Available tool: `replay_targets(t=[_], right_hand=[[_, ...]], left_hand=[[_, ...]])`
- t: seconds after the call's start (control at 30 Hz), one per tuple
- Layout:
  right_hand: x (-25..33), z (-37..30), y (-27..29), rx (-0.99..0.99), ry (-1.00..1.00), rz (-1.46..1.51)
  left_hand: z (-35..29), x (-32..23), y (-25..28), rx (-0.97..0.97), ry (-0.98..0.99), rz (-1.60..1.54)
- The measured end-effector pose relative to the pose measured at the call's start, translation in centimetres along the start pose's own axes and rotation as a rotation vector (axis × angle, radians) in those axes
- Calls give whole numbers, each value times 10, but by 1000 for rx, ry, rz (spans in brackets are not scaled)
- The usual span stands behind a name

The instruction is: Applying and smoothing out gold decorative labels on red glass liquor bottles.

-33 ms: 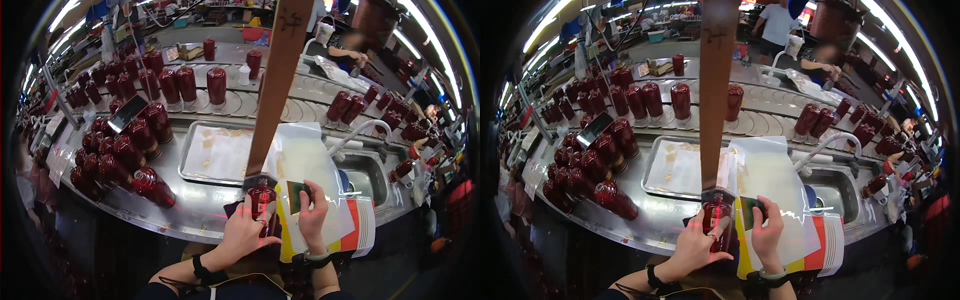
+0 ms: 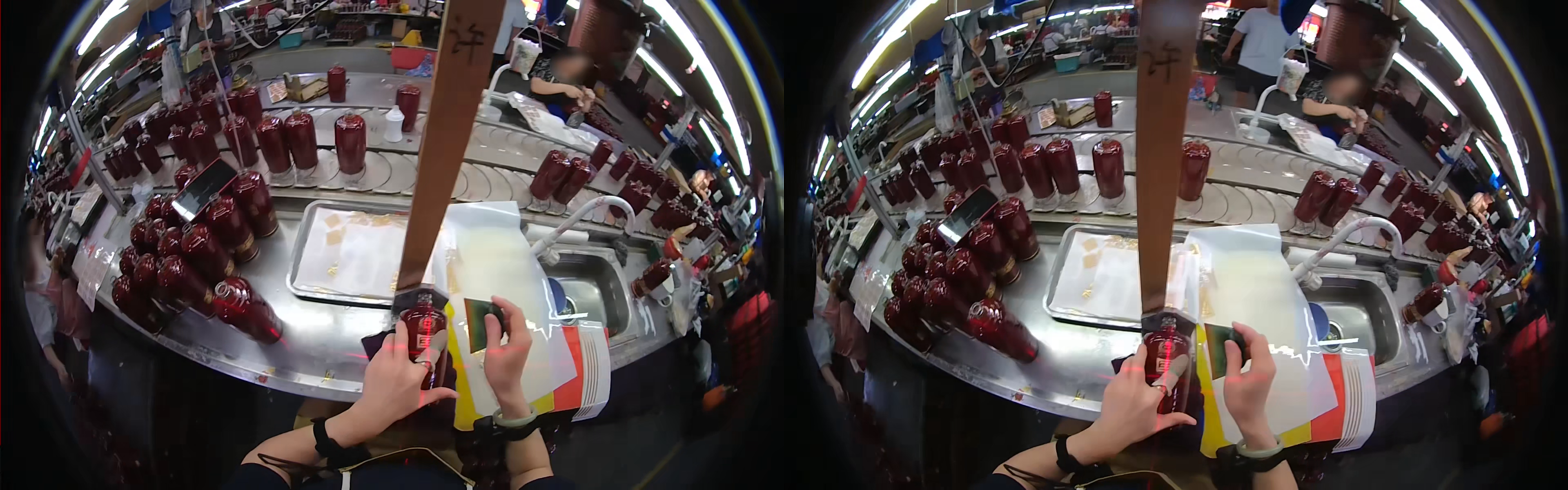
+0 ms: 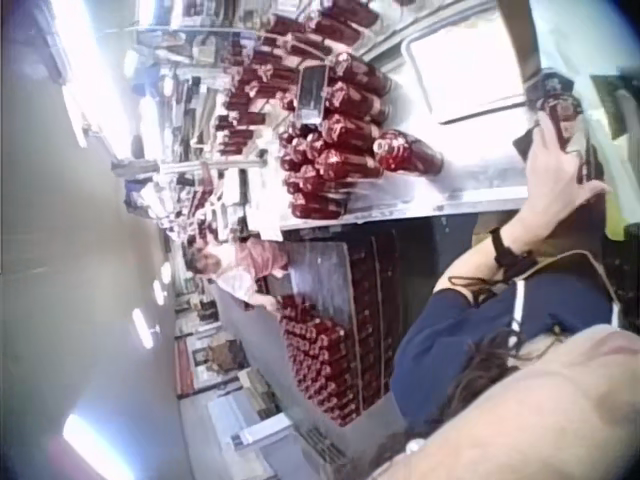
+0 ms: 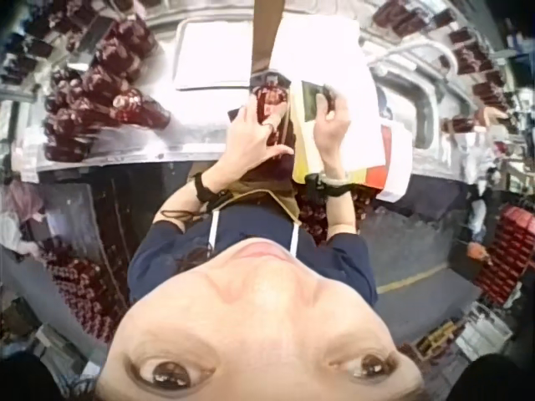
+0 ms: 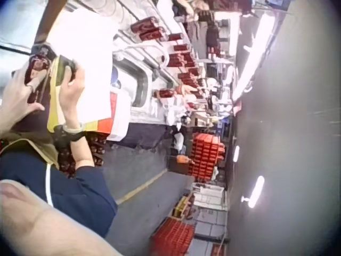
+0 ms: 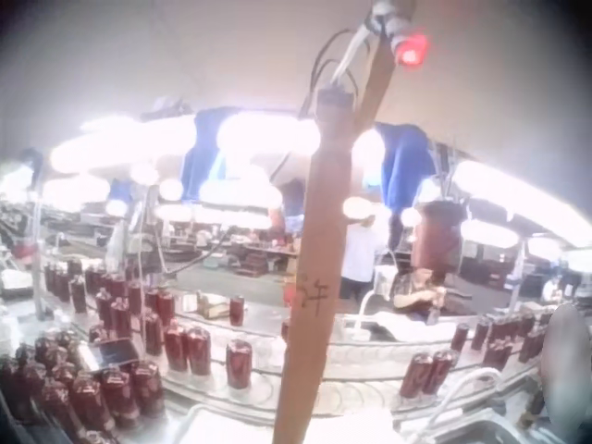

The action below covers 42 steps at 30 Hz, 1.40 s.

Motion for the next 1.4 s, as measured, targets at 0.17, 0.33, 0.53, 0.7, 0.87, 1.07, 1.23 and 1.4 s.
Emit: replay_targets(t=[0.17, 0.33, 0.53, 0.7, 0.87, 1.07, 1.23, 1.4], right_hand=[[0, -8, 0, 16, -54, 117], [5, 0, -2, 100, -27, 80], [18, 13, -6, 164, 53, 37], [23, 16, -8, 186, 104, 27], [22, 13, -10, 159, 90, 43], [21, 10, -10, 167, 49, 53], [16, 11, -9, 167, 55, 52], [17, 11, -9, 168, 43, 59]], left_hand=[[-4, 1, -4, -101, 22, -45], [14, 5, 10, -46, 61, -145], [18, 6, 8, -111, 70, -141], [13, 5, 6, -122, 93, -128], [10, 4, 0, -136, 104, -125], [9, 4, -1, -158, 111, -114], [10, 4, -4, -161, 105, -101], [10, 5, 0, -170, 94, -91]])
Point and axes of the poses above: each hand's wrist, its own z-axis towards the middle knuckle, its own y-axis out of the back of the hand, x = y × z, the point moved 2 cm from there along z, towards the middle knuckle, and after that the axes turned 10 degrees about z, right-handed, at the moved point
